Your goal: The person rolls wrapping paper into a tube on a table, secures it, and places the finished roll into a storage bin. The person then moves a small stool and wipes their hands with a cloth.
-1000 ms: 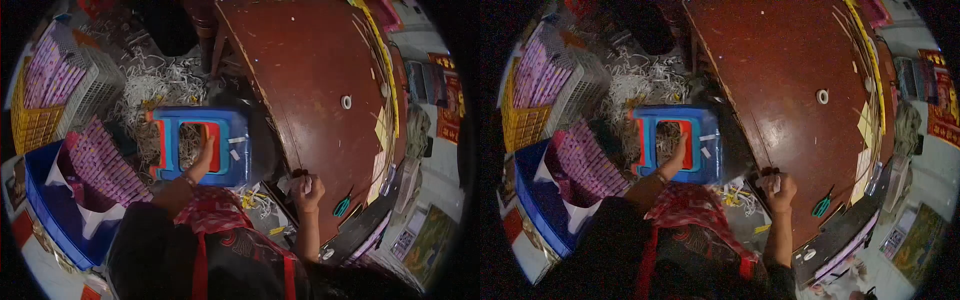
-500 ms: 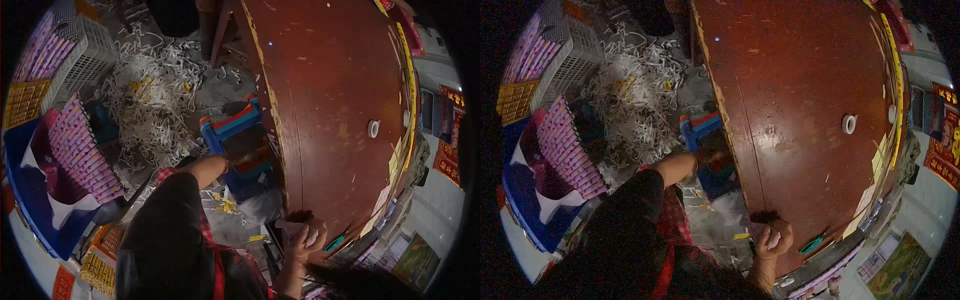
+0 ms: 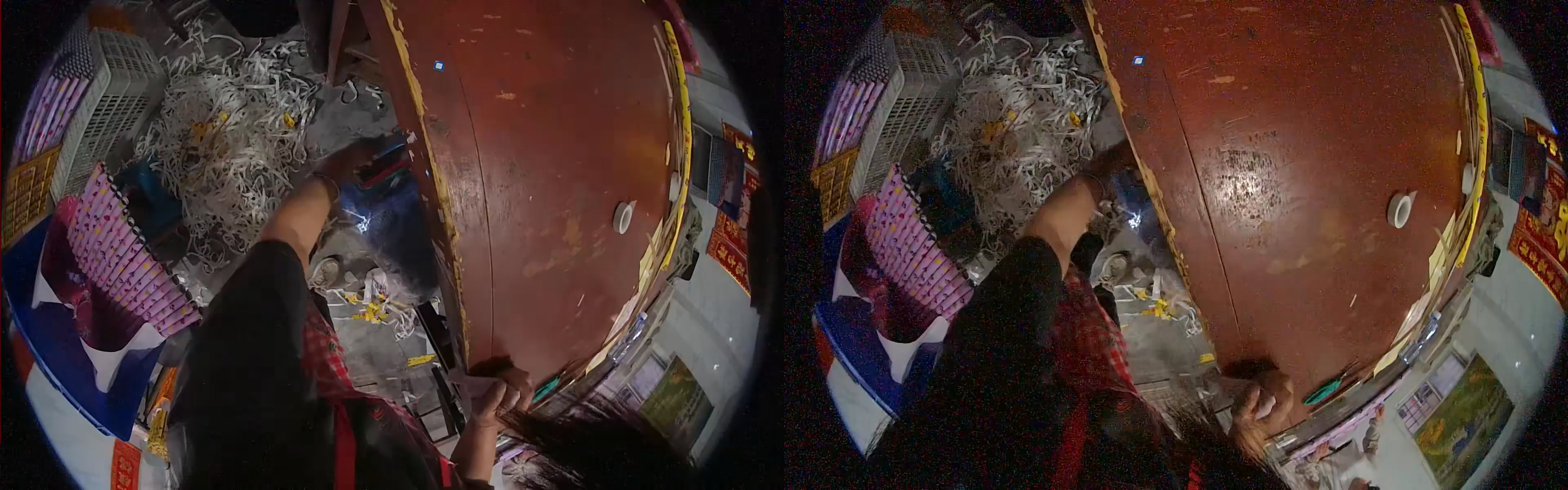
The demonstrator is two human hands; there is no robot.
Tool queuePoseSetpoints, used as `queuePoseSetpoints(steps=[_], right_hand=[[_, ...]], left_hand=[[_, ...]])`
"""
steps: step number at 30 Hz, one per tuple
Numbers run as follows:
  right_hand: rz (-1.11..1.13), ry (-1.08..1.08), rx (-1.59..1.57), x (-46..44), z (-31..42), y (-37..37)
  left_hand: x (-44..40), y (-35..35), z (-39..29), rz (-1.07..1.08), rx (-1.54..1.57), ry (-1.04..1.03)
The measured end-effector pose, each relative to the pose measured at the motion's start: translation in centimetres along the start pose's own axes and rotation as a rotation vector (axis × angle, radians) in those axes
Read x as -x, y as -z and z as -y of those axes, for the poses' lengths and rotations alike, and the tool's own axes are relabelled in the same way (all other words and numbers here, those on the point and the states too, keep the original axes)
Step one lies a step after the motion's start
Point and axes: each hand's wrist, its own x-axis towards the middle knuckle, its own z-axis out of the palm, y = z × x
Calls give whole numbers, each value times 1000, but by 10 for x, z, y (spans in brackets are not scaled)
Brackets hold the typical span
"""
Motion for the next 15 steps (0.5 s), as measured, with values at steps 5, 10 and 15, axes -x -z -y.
queuePoseSetpoints(steps=[5,10,15], right_hand=[[-87,-111,-290,-48,31,-14],[-88,-143,-488,-34,3,-25],[-95,-289,-594,-40,1,-34]], left_hand=[[-19,60,-33,-243,379,545],[112,165,54,-215,-7,543],[384,188,136,-315,-82,567]])
